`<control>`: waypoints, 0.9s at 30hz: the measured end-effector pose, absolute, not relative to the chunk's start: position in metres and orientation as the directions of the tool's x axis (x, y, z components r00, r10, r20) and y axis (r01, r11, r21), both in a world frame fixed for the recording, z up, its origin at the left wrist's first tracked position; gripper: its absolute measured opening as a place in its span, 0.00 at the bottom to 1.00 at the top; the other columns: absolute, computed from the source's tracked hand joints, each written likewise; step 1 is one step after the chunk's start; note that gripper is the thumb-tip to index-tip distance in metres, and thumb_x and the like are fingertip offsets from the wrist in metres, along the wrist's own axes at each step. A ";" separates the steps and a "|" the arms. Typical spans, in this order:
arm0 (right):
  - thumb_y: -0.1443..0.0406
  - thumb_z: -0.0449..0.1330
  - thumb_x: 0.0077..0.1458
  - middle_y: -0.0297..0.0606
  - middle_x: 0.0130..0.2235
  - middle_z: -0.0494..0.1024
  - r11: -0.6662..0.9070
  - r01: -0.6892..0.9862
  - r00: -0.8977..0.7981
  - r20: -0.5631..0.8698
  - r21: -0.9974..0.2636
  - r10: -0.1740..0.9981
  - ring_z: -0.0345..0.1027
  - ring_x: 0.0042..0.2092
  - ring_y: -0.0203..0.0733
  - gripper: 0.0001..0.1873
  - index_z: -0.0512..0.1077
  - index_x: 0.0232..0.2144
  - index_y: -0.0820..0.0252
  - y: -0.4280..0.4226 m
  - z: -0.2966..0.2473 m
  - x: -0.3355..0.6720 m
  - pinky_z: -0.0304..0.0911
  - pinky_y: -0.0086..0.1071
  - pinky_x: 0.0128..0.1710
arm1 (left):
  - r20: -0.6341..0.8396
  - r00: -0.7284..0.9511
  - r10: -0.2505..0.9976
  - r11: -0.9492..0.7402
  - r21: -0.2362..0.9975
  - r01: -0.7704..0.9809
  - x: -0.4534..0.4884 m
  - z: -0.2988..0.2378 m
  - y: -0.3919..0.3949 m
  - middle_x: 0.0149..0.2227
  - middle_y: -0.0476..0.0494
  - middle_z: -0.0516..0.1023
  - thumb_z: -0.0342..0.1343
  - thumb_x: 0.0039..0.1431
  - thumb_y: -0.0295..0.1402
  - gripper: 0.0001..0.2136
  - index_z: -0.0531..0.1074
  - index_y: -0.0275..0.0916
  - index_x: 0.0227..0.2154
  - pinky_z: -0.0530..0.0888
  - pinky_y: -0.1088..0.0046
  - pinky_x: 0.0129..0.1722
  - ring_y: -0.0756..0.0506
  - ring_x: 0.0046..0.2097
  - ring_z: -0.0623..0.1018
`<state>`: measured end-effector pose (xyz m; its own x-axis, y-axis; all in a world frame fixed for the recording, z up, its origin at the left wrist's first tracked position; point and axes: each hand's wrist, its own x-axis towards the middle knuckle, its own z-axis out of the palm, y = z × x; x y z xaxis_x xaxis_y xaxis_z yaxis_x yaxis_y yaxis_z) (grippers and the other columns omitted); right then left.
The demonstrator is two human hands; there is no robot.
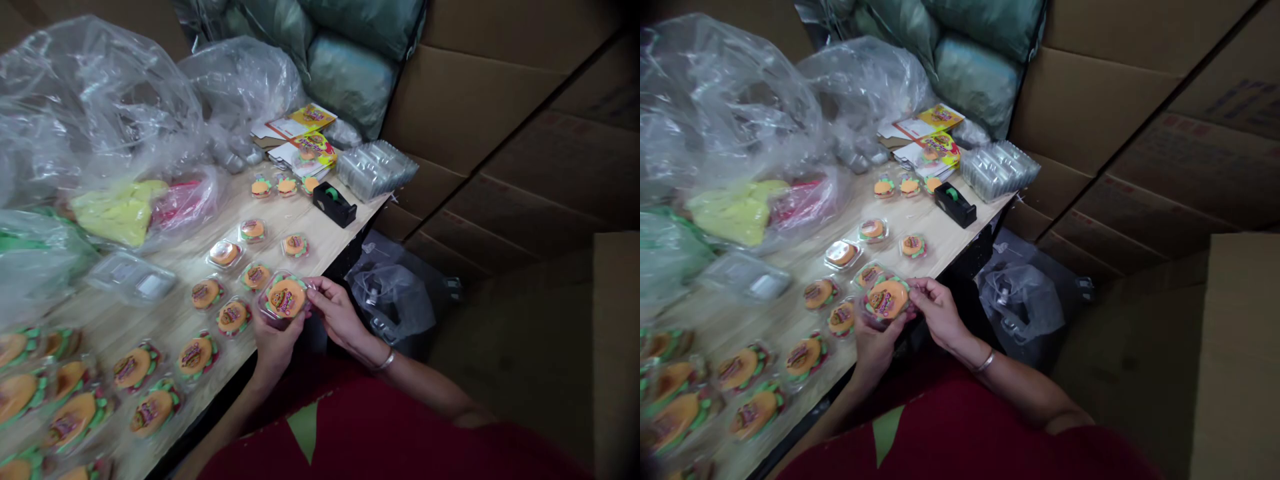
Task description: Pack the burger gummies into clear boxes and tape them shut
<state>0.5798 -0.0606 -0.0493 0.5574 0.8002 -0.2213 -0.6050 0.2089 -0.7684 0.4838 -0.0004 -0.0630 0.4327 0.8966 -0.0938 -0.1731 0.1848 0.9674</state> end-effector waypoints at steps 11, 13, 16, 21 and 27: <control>0.54 0.70 0.40 0.28 0.20 0.69 0.057 -0.599 0.458 -0.283 -0.799 0.842 0.59 0.21 0.29 0.19 0.69 0.22 0.62 -0.051 -0.062 0.605 0.57 0.23 0.21 | -0.129 0.495 0.859 0.188 0.980 -0.069 0.484 -0.058 0.005 0.45 0.42 0.74 0.71 0.37 0.31 0.31 0.61 0.40 0.46 0.81 0.69 0.33 0.44 0.36 0.80; 0.52 0.68 0.43 0.28 0.20 0.70 0.014 -0.488 0.398 -0.208 -0.873 0.893 0.61 0.21 0.30 0.19 0.70 0.24 0.62 -0.045 -0.065 0.619 0.58 0.24 0.22 | -0.130 0.514 0.848 0.193 0.979 -0.070 0.485 -0.058 0.011 0.42 0.44 0.76 0.70 0.38 0.30 0.30 0.62 0.41 0.45 0.80 0.69 0.33 0.45 0.35 0.80; 0.51 0.60 0.52 0.31 0.21 0.71 -0.055 -0.134 0.396 -0.104 -0.989 0.912 0.63 0.23 0.32 0.18 0.71 0.26 0.62 -0.033 -0.067 0.664 0.61 0.27 0.25 | -0.138 0.539 0.831 0.205 0.976 -0.066 0.487 -0.062 0.022 0.40 0.47 0.77 0.69 0.41 0.29 0.27 0.63 0.42 0.43 0.80 0.72 0.33 0.47 0.34 0.80; 0.65 0.55 0.56 0.40 0.37 0.75 -0.262 0.332 0.800 0.123 -0.906 0.588 0.66 0.43 0.40 0.08 0.74 0.31 0.60 -0.007 -0.069 0.782 0.60 0.33 0.45 | -0.166 0.511 0.843 0.249 0.964 -0.097 0.486 -0.068 0.037 0.38 0.50 0.77 0.69 0.40 0.29 0.30 0.64 0.42 0.48 0.79 0.73 0.33 0.50 0.30 0.79; 0.68 0.65 0.45 0.35 0.22 0.70 -0.382 0.264 0.837 0.013 -0.886 0.548 0.65 0.34 0.41 0.09 0.71 0.17 0.62 0.016 -0.078 0.853 0.59 0.35 0.42 | -0.185 0.500 0.846 0.248 0.967 -0.062 0.481 -0.073 0.042 0.39 0.48 0.77 0.70 0.40 0.29 0.31 0.64 0.41 0.49 0.79 0.73 0.33 0.49 0.32 0.79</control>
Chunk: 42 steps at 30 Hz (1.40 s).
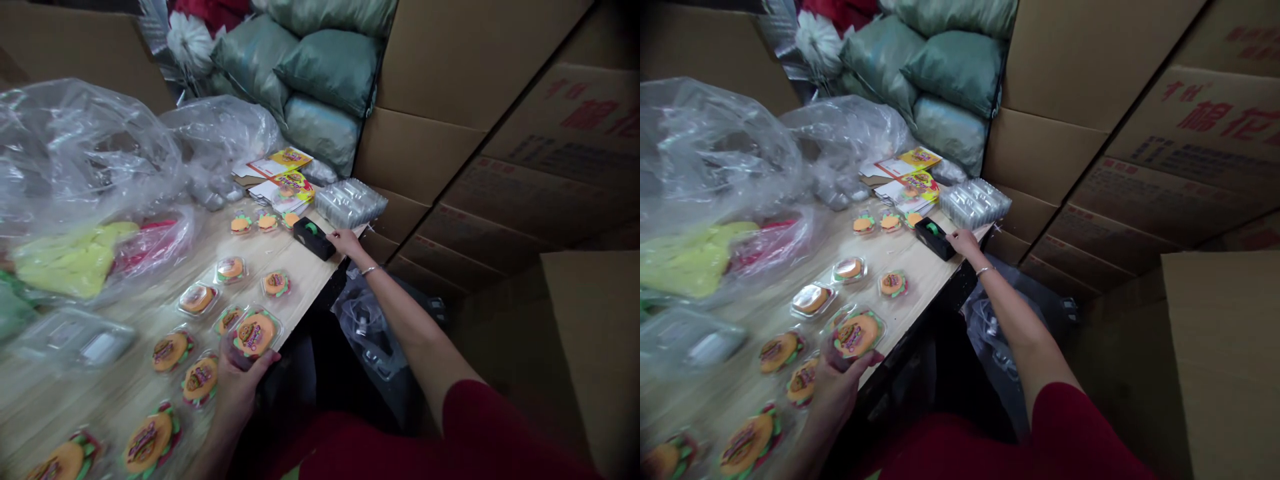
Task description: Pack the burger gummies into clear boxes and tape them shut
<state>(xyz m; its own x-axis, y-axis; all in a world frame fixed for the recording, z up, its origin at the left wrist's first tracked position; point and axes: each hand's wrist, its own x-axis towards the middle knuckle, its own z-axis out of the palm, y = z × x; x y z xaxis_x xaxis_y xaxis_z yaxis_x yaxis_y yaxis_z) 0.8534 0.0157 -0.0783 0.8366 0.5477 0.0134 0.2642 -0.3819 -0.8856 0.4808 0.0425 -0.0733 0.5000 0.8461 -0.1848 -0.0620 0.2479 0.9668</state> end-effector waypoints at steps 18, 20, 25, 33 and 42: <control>0.57 0.66 0.43 0.34 0.27 0.72 -0.012 -0.212 0.746 -0.170 -0.977 0.644 0.69 0.33 0.35 0.17 0.64 0.24 0.60 -0.019 -0.118 0.839 0.68 0.33 0.37 | -0.219 0.548 0.807 0.289 0.956 -0.043 0.485 -0.076 0.050 0.30 0.52 0.77 0.69 0.39 0.30 0.30 0.66 0.38 0.49 0.77 0.75 0.30 0.50 0.27 0.78; 0.56 0.66 0.42 0.32 0.27 0.71 0.009 -0.206 0.772 -0.157 -0.979 0.615 0.68 0.32 0.34 0.18 0.64 0.25 0.60 -0.017 -0.128 0.834 0.67 0.31 0.37 | -0.207 0.550 0.809 0.275 0.960 -0.044 0.488 -0.075 0.052 0.31 0.52 0.76 0.70 0.39 0.30 0.30 0.66 0.38 0.48 0.76 0.76 0.29 0.51 0.27 0.76; 0.55 0.63 0.46 0.29 0.25 0.69 0.001 -0.152 0.846 -0.129 -0.988 0.517 0.64 0.29 0.32 0.16 0.64 0.24 0.60 -0.004 -0.143 0.829 0.65 0.29 0.35 | -0.158 0.581 0.799 0.283 0.950 -0.131 0.501 -0.064 0.048 0.32 0.54 0.75 0.68 0.41 0.29 0.30 0.66 0.40 0.49 0.74 0.78 0.27 0.53 0.25 0.74; 0.61 0.59 0.54 0.28 0.25 0.67 -0.082 -0.101 0.876 -0.128 -0.992 0.465 0.64 0.28 0.31 0.12 0.63 0.24 0.60 -0.004 -0.137 0.823 0.64 0.27 0.32 | -0.192 0.692 0.696 0.428 0.885 -0.184 0.492 -0.044 0.040 0.32 0.51 0.76 0.67 0.40 0.28 0.33 0.64 0.43 0.53 0.76 0.71 0.36 0.48 0.30 0.80; 0.55 0.64 0.48 0.29 0.24 0.68 -0.038 -0.158 0.684 -0.137 -0.987 0.717 0.62 0.25 0.30 0.17 0.65 0.24 0.60 -0.027 -0.088 0.726 0.63 0.27 0.29 | -0.113 0.510 0.853 0.290 0.914 -0.283 0.464 -0.042 0.038 0.31 0.53 0.75 0.68 0.38 0.25 0.34 0.65 0.40 0.53 0.76 0.75 0.30 0.52 0.26 0.77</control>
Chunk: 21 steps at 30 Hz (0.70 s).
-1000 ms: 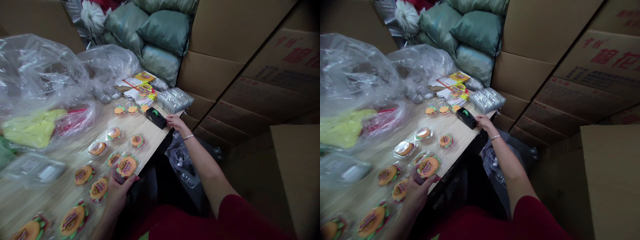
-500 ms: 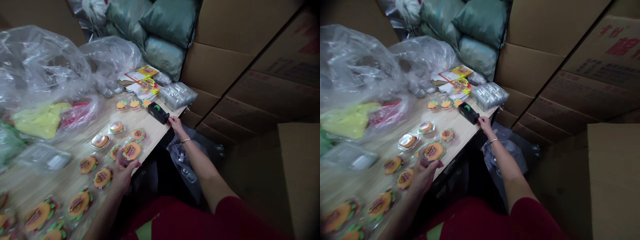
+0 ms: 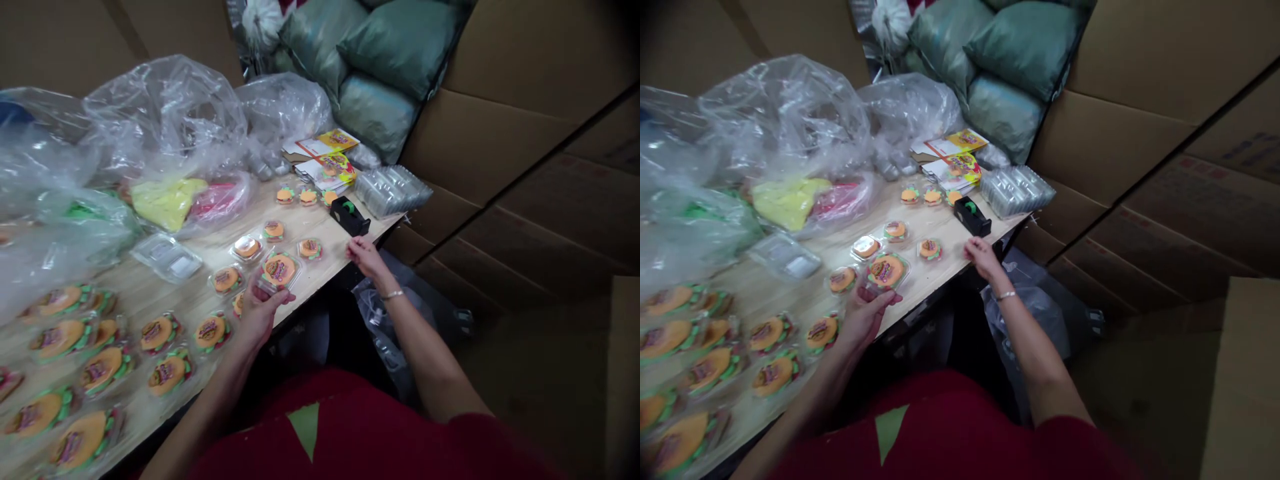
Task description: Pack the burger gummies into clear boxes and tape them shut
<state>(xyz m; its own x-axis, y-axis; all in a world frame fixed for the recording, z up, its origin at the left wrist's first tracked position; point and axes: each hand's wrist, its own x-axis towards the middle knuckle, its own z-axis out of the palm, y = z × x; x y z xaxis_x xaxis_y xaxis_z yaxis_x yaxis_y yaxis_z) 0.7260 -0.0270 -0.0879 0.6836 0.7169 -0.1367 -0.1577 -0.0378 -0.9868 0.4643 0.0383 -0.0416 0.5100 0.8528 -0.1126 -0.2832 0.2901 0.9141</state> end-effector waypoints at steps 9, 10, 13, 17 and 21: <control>0.50 0.66 0.47 0.29 0.24 0.69 0.049 -0.416 0.162 -0.020 -0.908 0.987 0.63 0.24 0.30 0.21 0.66 0.25 0.60 -0.042 -0.056 0.600 0.64 0.28 0.29 | -0.065 0.514 0.856 0.291 0.881 -0.373 0.462 -0.043 0.032 0.40 0.49 0.75 0.69 0.36 0.25 0.30 0.68 0.41 0.47 0.77 0.75 0.29 0.51 0.31 0.76; 0.49 0.65 0.48 0.28 0.23 0.69 0.055 -0.387 0.183 -0.018 -0.920 0.983 0.63 0.24 0.30 0.21 0.66 0.25 0.60 -0.041 -0.055 0.599 0.63 0.27 0.28 | -0.057 0.513 0.856 0.288 0.877 -0.384 0.462 -0.042 0.031 0.39 0.49 0.75 0.69 0.36 0.24 0.30 0.68 0.41 0.46 0.77 0.76 0.28 0.52 0.31 0.75; 0.49 0.64 0.48 0.28 0.22 0.69 0.062 -0.298 0.231 -0.009 -0.952 0.973 0.62 0.22 0.30 0.22 0.66 0.24 0.61 -0.040 -0.053 0.597 0.60 0.26 0.26 | -0.044 0.509 0.860 0.286 0.866 -0.410 0.459 -0.042 0.029 0.37 0.50 0.75 0.69 0.36 0.24 0.30 0.68 0.41 0.46 0.77 0.77 0.27 0.52 0.30 0.75; 0.49 0.62 0.50 0.27 0.19 0.67 0.019 -0.159 0.294 -0.029 -0.987 0.955 0.59 0.20 0.30 0.22 0.64 0.23 0.60 -0.039 -0.049 0.589 0.56 0.25 0.22 | -0.040 0.493 0.869 0.277 0.865 -0.417 0.456 -0.043 0.026 0.35 0.51 0.76 0.69 0.36 0.23 0.29 0.68 0.40 0.45 0.78 0.76 0.27 0.52 0.29 0.75; 0.53 0.60 0.52 0.28 0.21 0.68 -0.031 0.123 0.400 0.021 -0.992 0.916 0.59 0.22 0.31 0.17 0.65 0.25 0.60 -0.040 -0.047 0.584 0.54 0.26 0.22 | -0.032 0.471 0.882 0.259 0.867 -0.426 0.453 -0.043 0.023 0.36 0.50 0.76 0.69 0.36 0.24 0.27 0.69 0.40 0.43 0.78 0.75 0.28 0.52 0.28 0.75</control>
